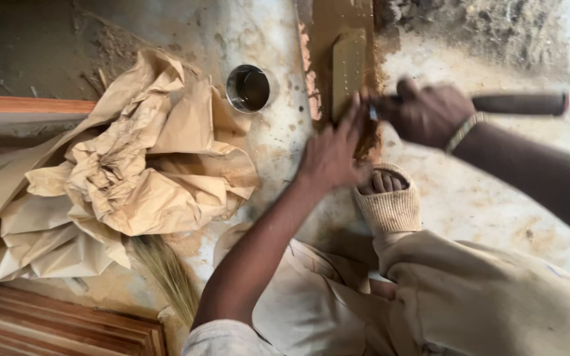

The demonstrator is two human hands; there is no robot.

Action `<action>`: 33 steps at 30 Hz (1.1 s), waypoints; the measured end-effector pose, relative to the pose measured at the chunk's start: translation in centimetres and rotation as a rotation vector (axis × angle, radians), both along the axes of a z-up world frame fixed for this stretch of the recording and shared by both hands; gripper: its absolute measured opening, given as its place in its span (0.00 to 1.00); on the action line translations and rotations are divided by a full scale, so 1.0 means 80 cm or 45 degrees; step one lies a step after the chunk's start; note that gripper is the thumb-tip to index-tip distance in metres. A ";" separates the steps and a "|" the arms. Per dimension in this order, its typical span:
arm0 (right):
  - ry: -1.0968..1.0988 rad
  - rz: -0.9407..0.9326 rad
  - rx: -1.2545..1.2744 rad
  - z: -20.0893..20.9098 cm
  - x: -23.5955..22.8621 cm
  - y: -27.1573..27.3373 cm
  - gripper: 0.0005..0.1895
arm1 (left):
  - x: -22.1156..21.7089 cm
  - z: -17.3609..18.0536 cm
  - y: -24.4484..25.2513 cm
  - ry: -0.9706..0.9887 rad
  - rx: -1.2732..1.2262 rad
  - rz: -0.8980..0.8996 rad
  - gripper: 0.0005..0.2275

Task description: The person rubs a small metal blade against a sharpening stone fixed to a wooden block, occasionally dipping the blade into a small metal cup of liquid.

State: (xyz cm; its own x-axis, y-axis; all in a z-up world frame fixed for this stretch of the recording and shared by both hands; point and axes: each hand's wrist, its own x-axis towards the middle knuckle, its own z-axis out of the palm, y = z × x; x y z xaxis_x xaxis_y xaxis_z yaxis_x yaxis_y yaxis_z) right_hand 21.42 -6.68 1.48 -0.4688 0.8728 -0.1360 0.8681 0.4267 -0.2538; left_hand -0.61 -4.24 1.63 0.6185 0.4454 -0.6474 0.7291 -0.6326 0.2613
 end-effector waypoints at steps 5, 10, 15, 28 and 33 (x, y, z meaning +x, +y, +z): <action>0.019 -0.110 0.291 -0.020 0.022 0.080 0.19 | 0.039 -0.038 0.093 0.021 0.199 -0.040 0.51; -0.129 -0.129 -0.188 -0.012 -0.003 0.002 0.21 | 0.003 0.010 0.015 -0.028 0.071 0.055 0.53; -0.037 0.141 -0.480 -0.007 -0.004 -0.056 0.26 | -0.035 0.066 -0.057 -0.188 -0.201 0.170 0.48; 0.353 -0.415 -0.538 -0.061 0.030 0.066 0.25 | 0.014 0.004 0.059 -0.004 0.106 0.033 0.49; 0.192 -0.223 -0.207 -0.046 0.024 0.058 0.30 | 0.014 0.003 0.069 0.124 0.012 -0.002 0.48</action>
State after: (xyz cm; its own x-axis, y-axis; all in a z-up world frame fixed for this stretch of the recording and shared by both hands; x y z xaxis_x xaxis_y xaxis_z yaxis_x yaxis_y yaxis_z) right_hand 23.34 -2.05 -2.18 -0.3382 0.9147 -0.2212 0.8724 0.2165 -0.4382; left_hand 0.54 1.28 1.87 0.5533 0.4507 -0.7005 0.7497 -0.6360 0.1830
